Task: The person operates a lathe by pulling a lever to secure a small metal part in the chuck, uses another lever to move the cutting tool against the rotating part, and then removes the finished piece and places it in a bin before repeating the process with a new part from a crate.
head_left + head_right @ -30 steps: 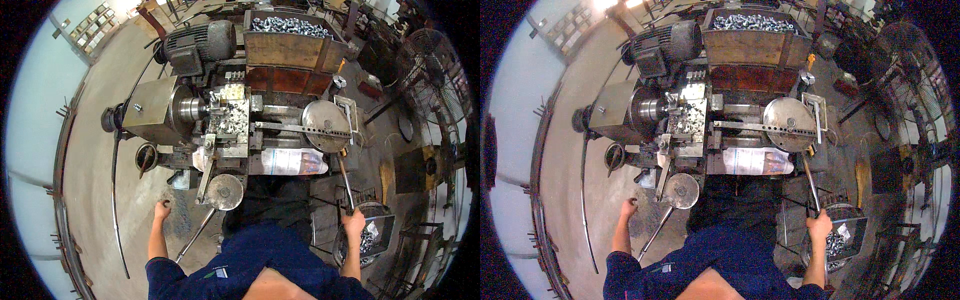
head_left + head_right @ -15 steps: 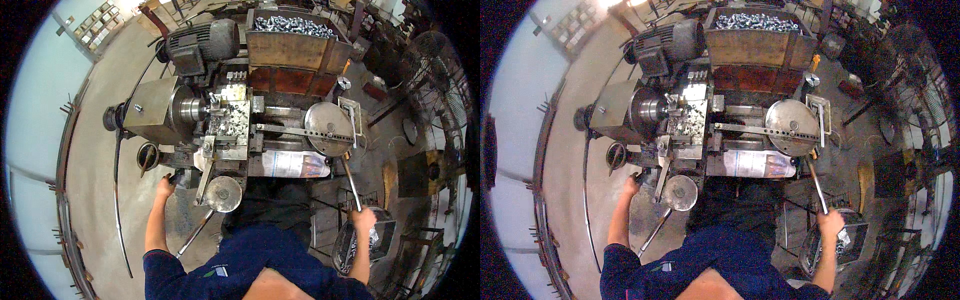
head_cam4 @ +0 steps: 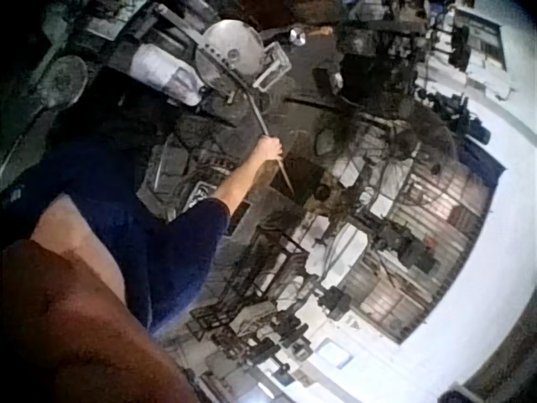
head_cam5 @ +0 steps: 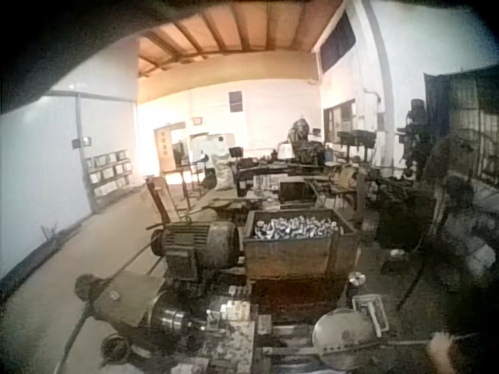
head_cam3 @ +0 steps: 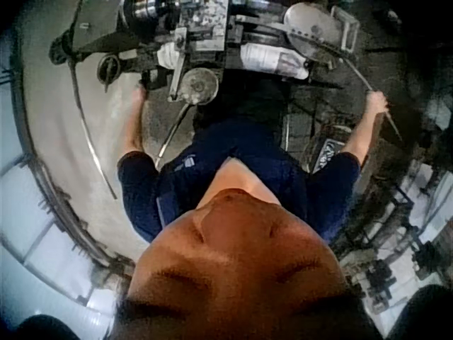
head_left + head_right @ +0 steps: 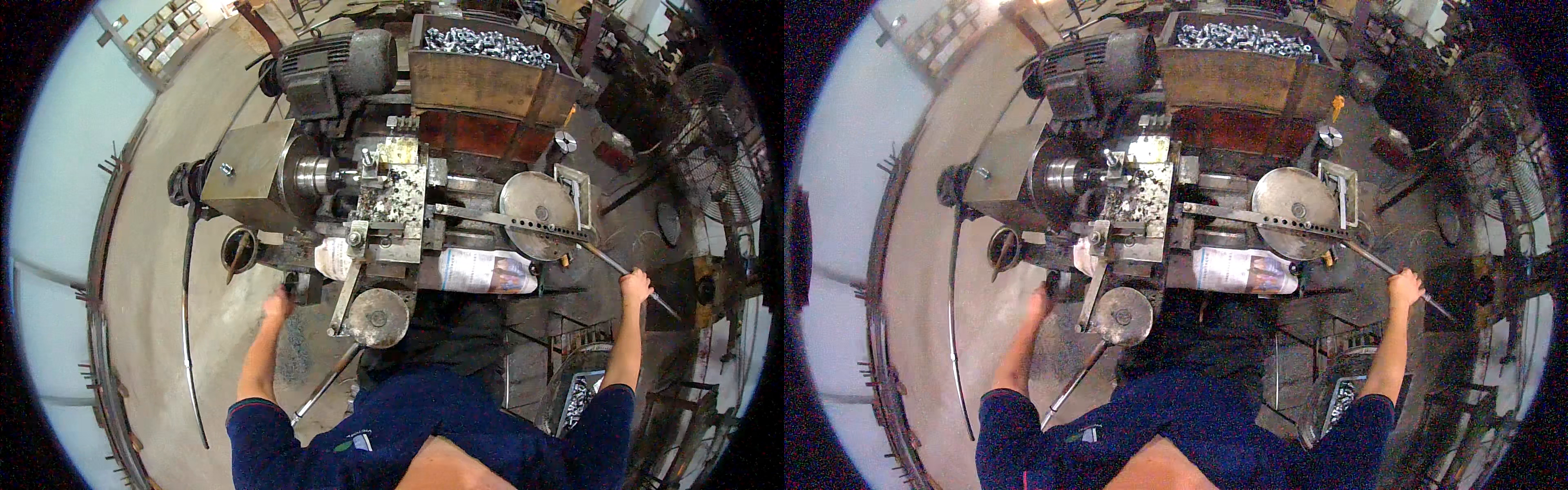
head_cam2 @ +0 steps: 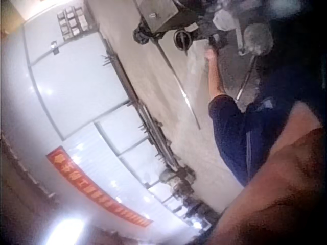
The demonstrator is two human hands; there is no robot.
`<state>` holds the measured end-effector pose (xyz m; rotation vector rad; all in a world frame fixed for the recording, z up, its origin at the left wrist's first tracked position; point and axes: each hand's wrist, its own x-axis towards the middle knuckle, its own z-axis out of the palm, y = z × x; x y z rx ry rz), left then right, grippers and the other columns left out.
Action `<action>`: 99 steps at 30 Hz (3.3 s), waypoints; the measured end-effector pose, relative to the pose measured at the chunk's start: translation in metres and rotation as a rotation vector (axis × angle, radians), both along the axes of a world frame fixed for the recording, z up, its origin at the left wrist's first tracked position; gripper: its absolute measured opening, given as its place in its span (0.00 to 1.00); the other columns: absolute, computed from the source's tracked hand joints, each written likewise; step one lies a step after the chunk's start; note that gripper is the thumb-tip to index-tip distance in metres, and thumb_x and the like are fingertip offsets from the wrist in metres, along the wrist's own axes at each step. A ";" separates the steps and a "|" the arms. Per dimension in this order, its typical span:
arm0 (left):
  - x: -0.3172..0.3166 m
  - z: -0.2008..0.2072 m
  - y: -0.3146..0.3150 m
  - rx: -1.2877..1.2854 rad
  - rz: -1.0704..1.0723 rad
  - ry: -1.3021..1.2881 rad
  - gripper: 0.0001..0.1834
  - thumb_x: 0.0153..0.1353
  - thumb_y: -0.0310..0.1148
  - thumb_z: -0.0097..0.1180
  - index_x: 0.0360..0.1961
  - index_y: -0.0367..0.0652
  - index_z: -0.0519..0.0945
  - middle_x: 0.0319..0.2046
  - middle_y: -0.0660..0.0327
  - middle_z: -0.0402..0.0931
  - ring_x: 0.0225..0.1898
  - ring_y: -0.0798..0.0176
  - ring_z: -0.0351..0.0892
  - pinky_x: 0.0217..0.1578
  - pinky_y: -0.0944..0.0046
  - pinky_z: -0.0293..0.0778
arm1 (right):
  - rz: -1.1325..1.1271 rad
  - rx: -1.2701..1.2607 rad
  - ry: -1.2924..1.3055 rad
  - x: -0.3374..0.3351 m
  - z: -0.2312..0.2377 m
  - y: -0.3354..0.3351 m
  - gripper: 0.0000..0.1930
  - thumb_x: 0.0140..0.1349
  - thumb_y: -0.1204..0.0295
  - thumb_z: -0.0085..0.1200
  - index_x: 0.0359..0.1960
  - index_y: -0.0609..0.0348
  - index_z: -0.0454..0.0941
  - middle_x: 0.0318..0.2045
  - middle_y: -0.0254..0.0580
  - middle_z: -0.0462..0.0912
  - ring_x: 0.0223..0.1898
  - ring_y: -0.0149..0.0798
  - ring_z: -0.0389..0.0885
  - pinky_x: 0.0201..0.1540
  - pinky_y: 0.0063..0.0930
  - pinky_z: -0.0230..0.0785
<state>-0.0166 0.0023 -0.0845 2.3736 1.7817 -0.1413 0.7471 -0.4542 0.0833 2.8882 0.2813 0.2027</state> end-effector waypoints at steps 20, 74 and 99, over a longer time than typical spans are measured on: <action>-0.059 0.262 0.008 0.254 0.103 -0.482 0.17 0.54 0.33 0.52 0.45 0.38 0.75 0.28 0.52 0.78 0.28 0.59 0.77 0.33 0.62 0.72 | 1.474 0.935 0.325 -0.269 0.157 0.254 0.27 0.32 0.73 0.54 0.43 0.60 0.75 0.40 0.50 0.77 0.44 0.50 0.74 0.49 0.36 0.65; -0.071 0.170 -0.002 -0.268 0.650 -1.134 0.17 0.53 0.38 0.60 0.37 0.35 0.74 0.17 0.61 0.68 0.18 0.67 0.69 0.23 0.64 0.70 | -0.523 0.353 0.409 -0.155 -0.068 -0.255 0.17 0.41 0.62 0.55 0.30 0.61 0.80 0.38 0.53 0.79 0.44 0.47 0.77 0.47 0.34 0.69; -0.107 0.205 -0.024 -0.235 0.521 -1.007 0.21 0.54 0.44 0.58 0.37 0.34 0.72 0.18 0.60 0.71 0.19 0.68 0.71 0.24 0.68 0.72 | -0.364 0.208 0.303 -0.150 -0.077 -0.246 0.13 0.50 0.61 0.48 0.26 0.56 0.80 0.28 0.48 0.80 0.32 0.48 0.79 0.39 0.38 0.72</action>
